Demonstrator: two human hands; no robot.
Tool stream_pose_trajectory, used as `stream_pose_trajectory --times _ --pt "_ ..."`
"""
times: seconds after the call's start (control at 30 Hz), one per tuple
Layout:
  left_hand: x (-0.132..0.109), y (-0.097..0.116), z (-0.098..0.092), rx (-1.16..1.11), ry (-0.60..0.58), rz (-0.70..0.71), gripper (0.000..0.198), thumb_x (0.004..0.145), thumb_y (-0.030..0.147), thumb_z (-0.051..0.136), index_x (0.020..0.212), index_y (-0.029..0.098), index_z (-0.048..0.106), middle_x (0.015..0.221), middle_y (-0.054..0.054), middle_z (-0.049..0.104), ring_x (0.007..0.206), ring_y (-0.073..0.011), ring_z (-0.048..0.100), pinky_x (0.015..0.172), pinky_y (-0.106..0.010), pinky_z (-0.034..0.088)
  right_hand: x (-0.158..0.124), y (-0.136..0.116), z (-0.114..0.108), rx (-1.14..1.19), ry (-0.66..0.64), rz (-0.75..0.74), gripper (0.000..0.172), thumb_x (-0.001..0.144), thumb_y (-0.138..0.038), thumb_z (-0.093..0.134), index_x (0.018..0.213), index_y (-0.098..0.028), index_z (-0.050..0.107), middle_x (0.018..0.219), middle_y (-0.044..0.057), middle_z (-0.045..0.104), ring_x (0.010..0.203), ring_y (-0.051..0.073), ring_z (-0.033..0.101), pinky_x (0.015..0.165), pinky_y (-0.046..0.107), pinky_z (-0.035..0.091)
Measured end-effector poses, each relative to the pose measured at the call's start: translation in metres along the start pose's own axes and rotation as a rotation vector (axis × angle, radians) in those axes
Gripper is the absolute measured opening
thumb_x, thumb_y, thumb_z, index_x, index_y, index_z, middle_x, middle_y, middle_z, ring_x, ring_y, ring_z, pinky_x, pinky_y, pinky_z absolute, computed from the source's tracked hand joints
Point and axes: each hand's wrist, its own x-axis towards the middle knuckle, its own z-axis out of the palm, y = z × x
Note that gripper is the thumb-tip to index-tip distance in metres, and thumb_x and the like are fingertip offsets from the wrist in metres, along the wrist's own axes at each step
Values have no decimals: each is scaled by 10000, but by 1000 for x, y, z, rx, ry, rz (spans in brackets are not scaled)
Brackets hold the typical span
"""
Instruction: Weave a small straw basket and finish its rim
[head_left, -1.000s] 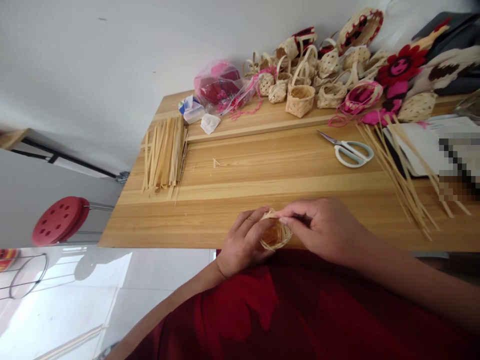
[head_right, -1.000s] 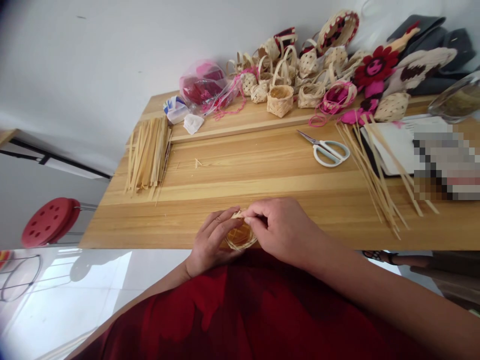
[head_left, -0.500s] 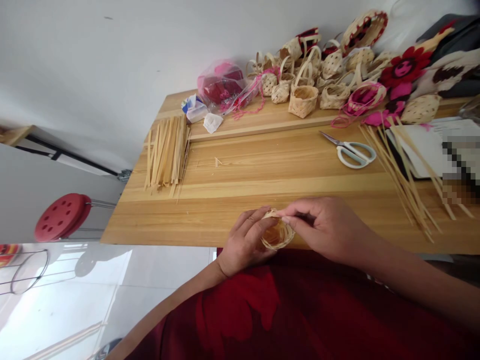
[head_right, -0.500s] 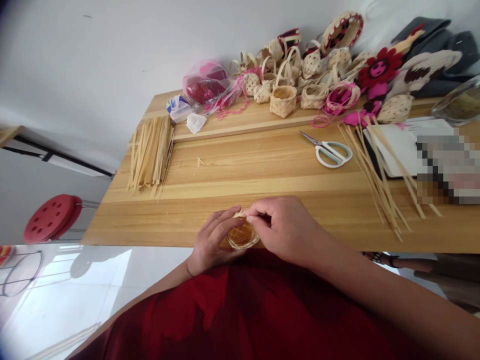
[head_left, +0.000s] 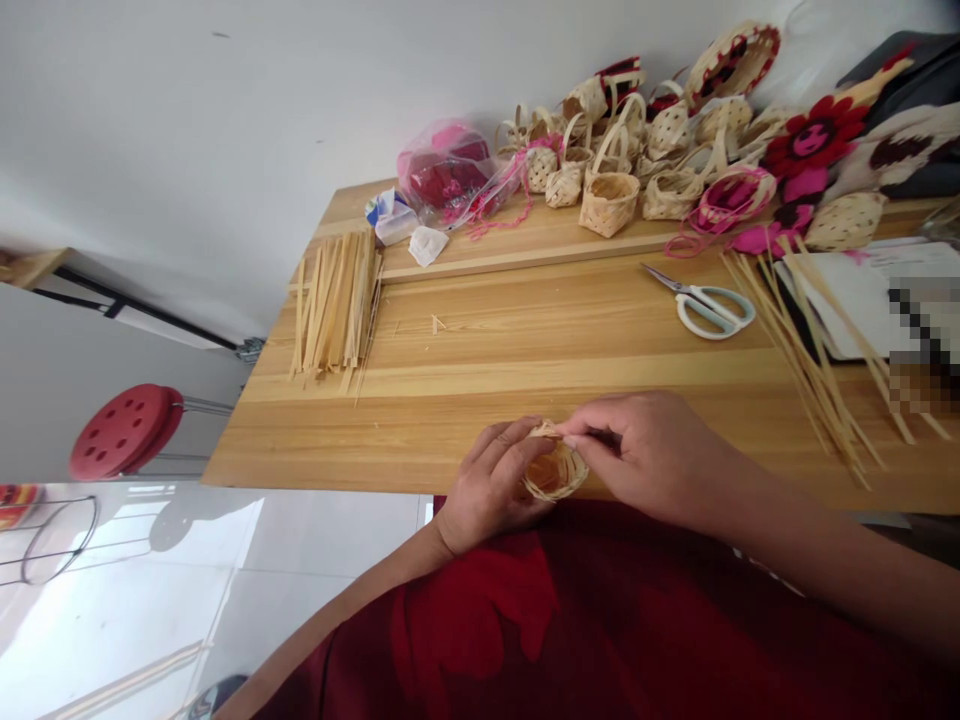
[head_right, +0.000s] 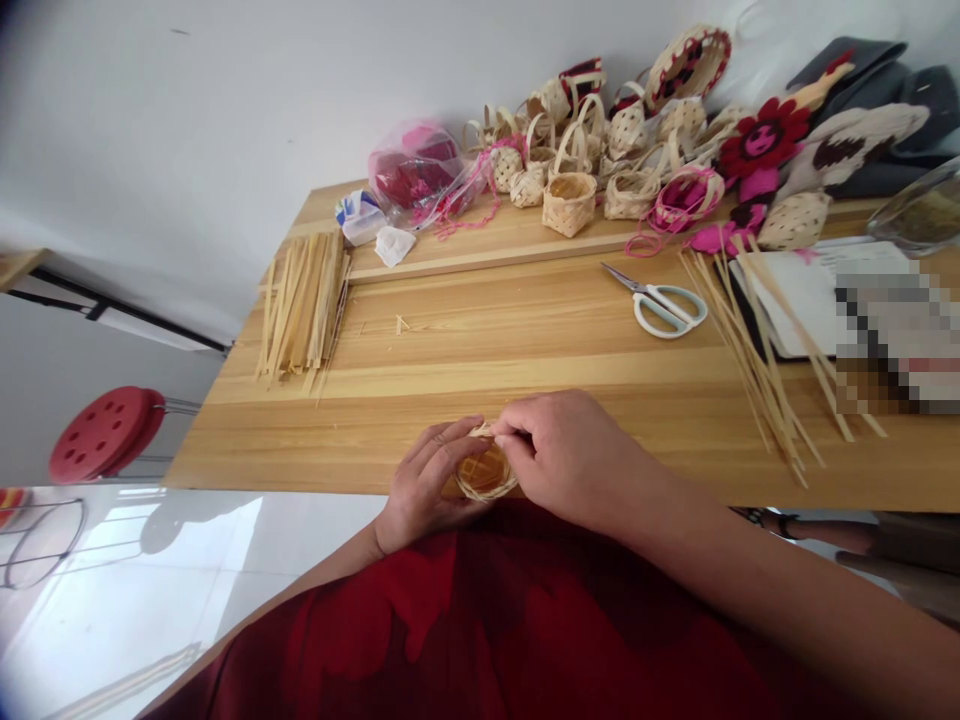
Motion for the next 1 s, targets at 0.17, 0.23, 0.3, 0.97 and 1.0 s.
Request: stream_pose_trajectory --times 0.17,0.23,0.3,0.97,1.0 --pt "1 0 -1 25 -18 18 448 896 346 799 1282 206 620 1309 -167 747 1190 -279 744 1008 -420 651 1 0 1 2 -27 12 255 937 -168 586 843 -241 812 793 -1 808 689 167 696 655 305 440" --pt "2 0 0 35 -32 12 443 893 335 795 1276 196 621 1311 -172 744 1186 -283 742 1007 -424 651 2 0 5 -17 -16 -14 271 953 -154 564 879 -236 811 872 19 824 770 187 724 719 312 474" --pt "3 -1 0 40 -38 -6 445 875 308 795 1267 190 620 1312 -175 741 1171 -284 744 997 -426 653 3 2 9 -75 -9 -55 297 969 -132 530 896 -213 806 947 58 825 858 217 733 798 333 499" --pt "8 1 7 -247 -156 -469 649 677 242 878 1251 239 574 1121 -53 770 981 -248 755 853 -383 641 38 16 7 -111 -131 201 196 839 -163 654 774 -222 829 725 15 796 662 176 696 619 293 432" --pt "9 1 7 -257 -155 -483 646 679 243 880 1249 238 575 1121 -55 773 975 -246 760 847 -378 642 40 15 7 -119 -134 203 198 834 -156 653 767 -220 828 733 18 800 668 176 699 624 293 437"
